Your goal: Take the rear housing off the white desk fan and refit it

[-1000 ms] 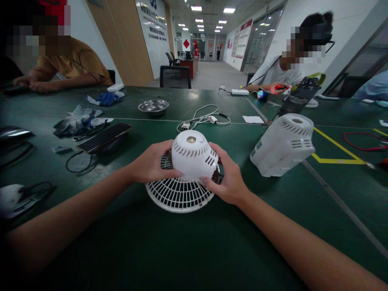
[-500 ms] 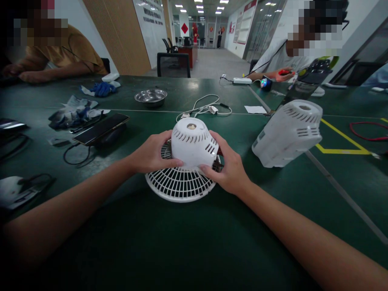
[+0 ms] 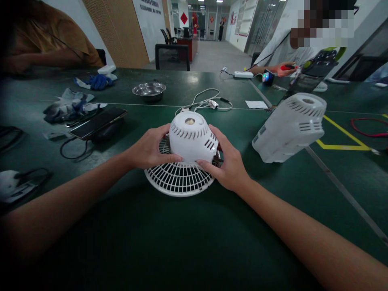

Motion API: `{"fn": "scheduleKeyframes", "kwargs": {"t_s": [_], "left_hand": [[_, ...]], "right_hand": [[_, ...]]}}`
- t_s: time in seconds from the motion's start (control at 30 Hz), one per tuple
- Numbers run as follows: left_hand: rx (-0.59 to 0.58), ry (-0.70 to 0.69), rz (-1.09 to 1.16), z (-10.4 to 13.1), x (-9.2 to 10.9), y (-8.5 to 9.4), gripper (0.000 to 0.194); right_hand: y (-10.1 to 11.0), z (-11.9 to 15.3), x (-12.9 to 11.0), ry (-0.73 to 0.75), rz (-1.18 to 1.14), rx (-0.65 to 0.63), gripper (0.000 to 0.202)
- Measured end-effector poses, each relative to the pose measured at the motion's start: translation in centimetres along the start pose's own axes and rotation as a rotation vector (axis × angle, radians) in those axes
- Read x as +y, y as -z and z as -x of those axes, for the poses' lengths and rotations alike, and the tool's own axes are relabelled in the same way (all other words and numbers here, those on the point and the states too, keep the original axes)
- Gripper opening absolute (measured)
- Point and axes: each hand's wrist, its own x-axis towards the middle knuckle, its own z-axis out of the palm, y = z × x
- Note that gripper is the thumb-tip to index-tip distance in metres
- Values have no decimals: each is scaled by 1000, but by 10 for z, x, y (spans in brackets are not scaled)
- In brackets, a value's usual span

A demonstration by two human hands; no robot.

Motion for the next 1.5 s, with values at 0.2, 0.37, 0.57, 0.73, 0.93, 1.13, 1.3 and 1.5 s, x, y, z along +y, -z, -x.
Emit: {"fn": "scheduleKeyframes", "kwargs": {"t_s": [0.2,0.37,0.57,0.73,0.93,1.13,1.3,1.5], "left_hand": [[6,11,4,0,0,-1,49],[-34,-60,-104,1,-1,0,52],[5,23,22,0,-2,2,49],[-16,-17,-27,0,-3,2,48],[-92,-237,-361,-2,-5,4,57],[-172,-514,-822,-9,-11,11,74],[-174,-544,-859,-9,-11,12,76],[-188,-528,-820,-9,-9,11,81]], "right_hand": [[-1,0,-3,-7,-26,13,83],[-1,-1,-3,6,-23,3,83],[-1,-2,-3,1,-34,26,82],[-1,-2,-1,37,8,4,84],[-1,-2,5,80,77,-5,86],[0,-4,10,201,214,-24,89],[0,-3,9,188,224,-28,88],[-1,-5,5,183,185,-22,87]]}}
